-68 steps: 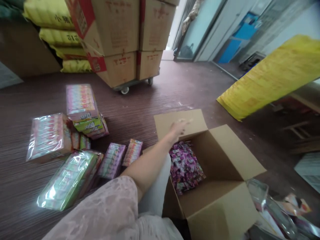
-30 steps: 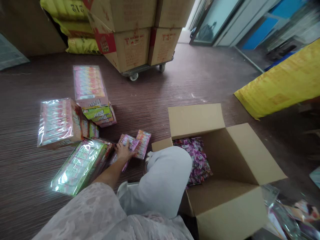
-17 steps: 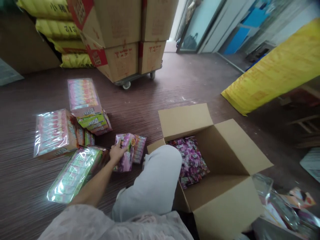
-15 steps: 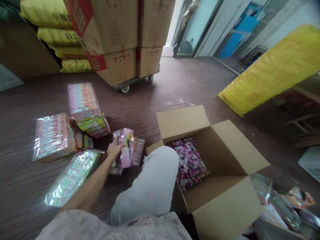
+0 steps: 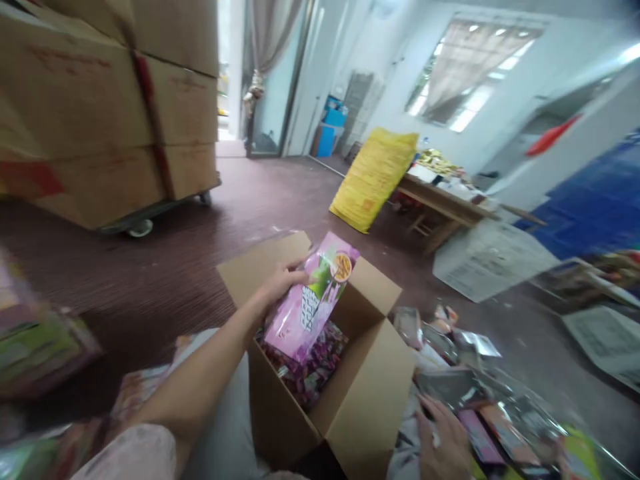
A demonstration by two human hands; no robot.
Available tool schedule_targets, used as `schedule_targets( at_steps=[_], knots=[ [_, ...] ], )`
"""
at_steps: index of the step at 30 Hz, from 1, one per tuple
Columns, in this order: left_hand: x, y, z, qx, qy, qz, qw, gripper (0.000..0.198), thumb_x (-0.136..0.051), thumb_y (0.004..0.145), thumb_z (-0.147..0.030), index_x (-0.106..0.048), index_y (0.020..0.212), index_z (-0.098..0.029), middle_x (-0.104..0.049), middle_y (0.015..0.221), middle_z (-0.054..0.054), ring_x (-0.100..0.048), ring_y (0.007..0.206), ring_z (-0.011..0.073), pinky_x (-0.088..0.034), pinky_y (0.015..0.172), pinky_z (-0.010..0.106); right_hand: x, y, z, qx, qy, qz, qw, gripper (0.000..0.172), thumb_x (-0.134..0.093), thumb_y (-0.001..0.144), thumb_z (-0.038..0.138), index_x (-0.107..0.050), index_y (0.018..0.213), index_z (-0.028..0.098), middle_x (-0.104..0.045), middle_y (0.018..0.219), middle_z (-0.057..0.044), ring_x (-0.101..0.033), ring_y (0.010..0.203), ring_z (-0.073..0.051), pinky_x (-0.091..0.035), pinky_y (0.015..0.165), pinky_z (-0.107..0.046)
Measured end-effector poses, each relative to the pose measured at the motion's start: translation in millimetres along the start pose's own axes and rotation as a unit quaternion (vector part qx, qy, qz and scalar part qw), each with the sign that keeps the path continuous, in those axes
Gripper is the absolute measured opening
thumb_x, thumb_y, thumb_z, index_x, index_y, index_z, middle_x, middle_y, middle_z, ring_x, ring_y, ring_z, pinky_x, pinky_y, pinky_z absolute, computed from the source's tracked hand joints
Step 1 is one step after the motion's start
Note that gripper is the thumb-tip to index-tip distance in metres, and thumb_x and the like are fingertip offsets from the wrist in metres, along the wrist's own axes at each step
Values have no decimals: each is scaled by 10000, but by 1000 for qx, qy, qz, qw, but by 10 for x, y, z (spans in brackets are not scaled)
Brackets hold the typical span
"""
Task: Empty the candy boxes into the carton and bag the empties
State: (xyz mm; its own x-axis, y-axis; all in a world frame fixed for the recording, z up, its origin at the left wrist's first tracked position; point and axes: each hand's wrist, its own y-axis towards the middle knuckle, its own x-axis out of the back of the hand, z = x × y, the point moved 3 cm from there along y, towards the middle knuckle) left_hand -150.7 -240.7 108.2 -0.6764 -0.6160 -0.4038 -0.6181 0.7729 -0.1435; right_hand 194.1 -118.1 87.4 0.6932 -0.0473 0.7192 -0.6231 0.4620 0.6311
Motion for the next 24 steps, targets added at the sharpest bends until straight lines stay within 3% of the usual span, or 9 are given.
schedule_targets(
  at_steps=[2,5,9,12,15,18,22,24],
  knots=[
    [-186,118,388,59,51,28,997,650,-772,514,-222,-774,1164,-209,-750,699,12,-651,583,211,-516,583,310,-54,144,223,81,-12,12,997,240,-465,1031,299,-612,1209,235,-664,1116,-107,-625,1080,-263,-528,923,-457],
    [-247,169,757,102,125,58,985,694,-778,516,-189,-762,1207,-248,-755,727,-13,-663,652,226,-517,632,316,-414,496,654,236,-1,121,964,259,-513,1010,239,-575,1254,177,-655,1190,-126,-553,1236,-267,-474,1020,-427],
    [-179,185,810,119,171,47,977,700,-777,510,-180,-763,1207,-240,-712,668,-48,-624,642,195,-479,619,279,-881,853,901,302,-68,238,921,213,-616,967,376,-621,910,171,-646,904,-89,-580,936,-268,-464,897,-426],
    [-185,176,763,143,132,69,978,657,-750,474,-153,-791,1127,-215,-674,612,-62,-565,570,154,-447,567,256,-1007,941,914,331,-92,343,874,249,-618,969,368,-597,803,184,-614,830,-53,-527,798,-219,-410,790,-384],
    [-222,139,738,165,54,113,978,483,-727,450,-153,-808,926,-159,-665,594,-35,-545,527,136,-434,522,244,-914,1047,975,358,-19,374,855,246,-574,983,297,-578,760,191,-599,797,-22,-474,741,-176,-329,717,-346],
    [-213,127,724,198,-31,144,969,304,-697,446,-152,-750,745,-140,-676,586,13,-565,491,145,-450,491,247,-690,1236,1094,355,87,338,867,331,-460,1009,241,-515,687,189,-554,731,-4,-424,683,-151,-295,684,-327],
    [-148,125,761,335,-136,230,904,280,-681,564,-219,-722,828,-136,-762,739,113,-702,629,238,-566,609,322,-379,1518,1196,321,171,291,885,396,-415,1030,216,-450,637,191,-488,667,8,-418,649,-134,-296,632,-297],
    [-108,134,807,345,-158,247,891,282,-696,629,-222,-713,895,-127,-766,744,117,-728,677,260,-586,661,348,-296,1650,1169,271,213,266,900,388,-488,1014,234,-470,629,190,-457,640,19,-426,629,-126,-297,601,-283]
  ],
)
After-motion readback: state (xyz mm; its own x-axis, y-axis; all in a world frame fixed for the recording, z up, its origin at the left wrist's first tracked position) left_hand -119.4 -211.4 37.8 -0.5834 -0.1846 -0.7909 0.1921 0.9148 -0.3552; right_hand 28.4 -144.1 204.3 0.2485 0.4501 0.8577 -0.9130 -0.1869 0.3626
